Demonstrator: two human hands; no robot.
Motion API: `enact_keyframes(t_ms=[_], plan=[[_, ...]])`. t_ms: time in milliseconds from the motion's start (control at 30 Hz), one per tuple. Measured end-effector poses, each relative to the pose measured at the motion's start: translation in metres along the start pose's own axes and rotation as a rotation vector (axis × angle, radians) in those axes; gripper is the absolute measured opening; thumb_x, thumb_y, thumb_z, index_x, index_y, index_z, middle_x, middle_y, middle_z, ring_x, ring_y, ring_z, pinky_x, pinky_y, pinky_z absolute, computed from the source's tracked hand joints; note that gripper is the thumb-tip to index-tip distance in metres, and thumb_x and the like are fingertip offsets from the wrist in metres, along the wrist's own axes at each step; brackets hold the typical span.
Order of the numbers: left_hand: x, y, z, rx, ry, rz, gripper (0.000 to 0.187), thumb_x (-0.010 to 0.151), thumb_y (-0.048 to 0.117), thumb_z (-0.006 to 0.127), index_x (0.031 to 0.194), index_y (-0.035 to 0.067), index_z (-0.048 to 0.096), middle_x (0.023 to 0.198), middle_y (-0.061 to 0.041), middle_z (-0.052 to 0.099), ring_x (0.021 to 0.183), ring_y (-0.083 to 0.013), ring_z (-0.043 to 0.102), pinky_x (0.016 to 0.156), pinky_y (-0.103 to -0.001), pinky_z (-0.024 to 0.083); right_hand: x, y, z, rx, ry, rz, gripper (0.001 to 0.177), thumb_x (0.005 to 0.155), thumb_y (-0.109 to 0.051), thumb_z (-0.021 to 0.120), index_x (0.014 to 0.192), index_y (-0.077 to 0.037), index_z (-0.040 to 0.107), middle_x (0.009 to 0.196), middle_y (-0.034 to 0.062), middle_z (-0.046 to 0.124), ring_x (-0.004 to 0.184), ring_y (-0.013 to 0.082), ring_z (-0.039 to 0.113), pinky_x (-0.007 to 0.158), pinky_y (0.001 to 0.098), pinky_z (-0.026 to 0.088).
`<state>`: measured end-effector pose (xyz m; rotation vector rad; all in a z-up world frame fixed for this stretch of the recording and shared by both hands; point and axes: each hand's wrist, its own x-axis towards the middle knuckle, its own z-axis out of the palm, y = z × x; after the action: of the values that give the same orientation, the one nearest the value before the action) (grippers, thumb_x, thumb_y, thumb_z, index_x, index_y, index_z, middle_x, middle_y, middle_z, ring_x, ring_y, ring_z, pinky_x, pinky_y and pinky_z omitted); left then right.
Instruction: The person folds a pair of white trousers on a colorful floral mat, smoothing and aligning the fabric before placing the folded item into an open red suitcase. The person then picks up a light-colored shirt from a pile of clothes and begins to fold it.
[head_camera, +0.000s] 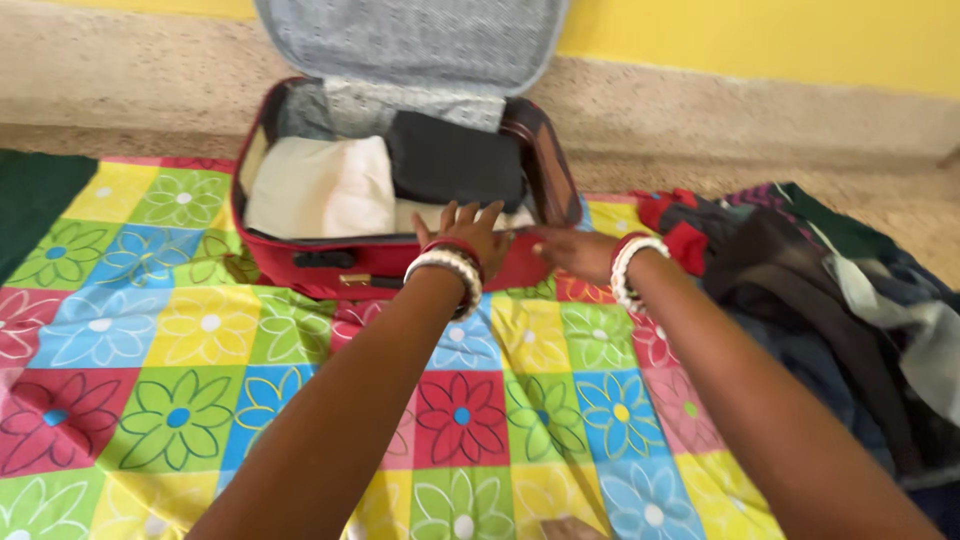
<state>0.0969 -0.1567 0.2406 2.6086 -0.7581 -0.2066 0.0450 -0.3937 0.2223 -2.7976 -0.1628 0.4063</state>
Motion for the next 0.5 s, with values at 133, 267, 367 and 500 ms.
enact_keyframes(t_ms=[133,267,367,500], plan=[[-0.005,0.051,0.012,0.048,-0.069,0.099,0.065,0.097,0.055,0.049,0.155,0.031,0.032,0.166,0.0,0.028,0.155,-0.032,0.016,0.114,-0.079,0.001,-0.047,0.032,-0.011,-0.034,-0.031,0.048,0.072,0.101,-0.059,0.037,0.157,-0.015,0.034,0.155,0.0175,0.048,0.14,0.0316,0.05,0.116,0.038,0.037],[-0.003,0.091,0.041,0.032,-0.041,0.19,0.062,0.098,0.052,0.048,0.155,0.033,0.035,0.165,0.0,0.033,0.155,-0.0298,0.021,0.114,-0.081,0.001,-0.088,0.064,-0.009,0.016,-0.059,0.156,0.07,0.1,-0.057,0.035,0.157,-0.017,0.034,0.155,0.0148,0.049,0.134,0.0326,0.056,0.113,0.039,0.039],[0.008,0.115,0.065,0.073,-0.066,0.245,0.064,0.097,0.055,0.048,0.154,0.03,0.032,0.164,-0.004,0.029,0.153,-0.0311,0.019,0.112,-0.08,0.001,-0.105,0.087,-0.002,-0.042,-0.005,0.005,0.067,0.103,-0.052,0.035,0.156,-0.011,0.036,0.154,0.0196,0.049,0.132,0.0366,0.056,0.111,0.0419,0.041],[0.015,0.14,0.099,0.101,-0.132,0.262,0.065,0.099,0.055,0.047,0.156,0.03,0.031,0.163,-0.004,0.032,0.154,-0.0326,0.02,0.113,-0.08,0.001,-0.128,0.111,0.007,-0.08,-0.019,0.128,0.066,0.103,-0.052,0.036,0.158,-0.016,0.038,0.152,0.0172,0.052,0.128,0.039,0.057,0.107,0.0455,0.043]])
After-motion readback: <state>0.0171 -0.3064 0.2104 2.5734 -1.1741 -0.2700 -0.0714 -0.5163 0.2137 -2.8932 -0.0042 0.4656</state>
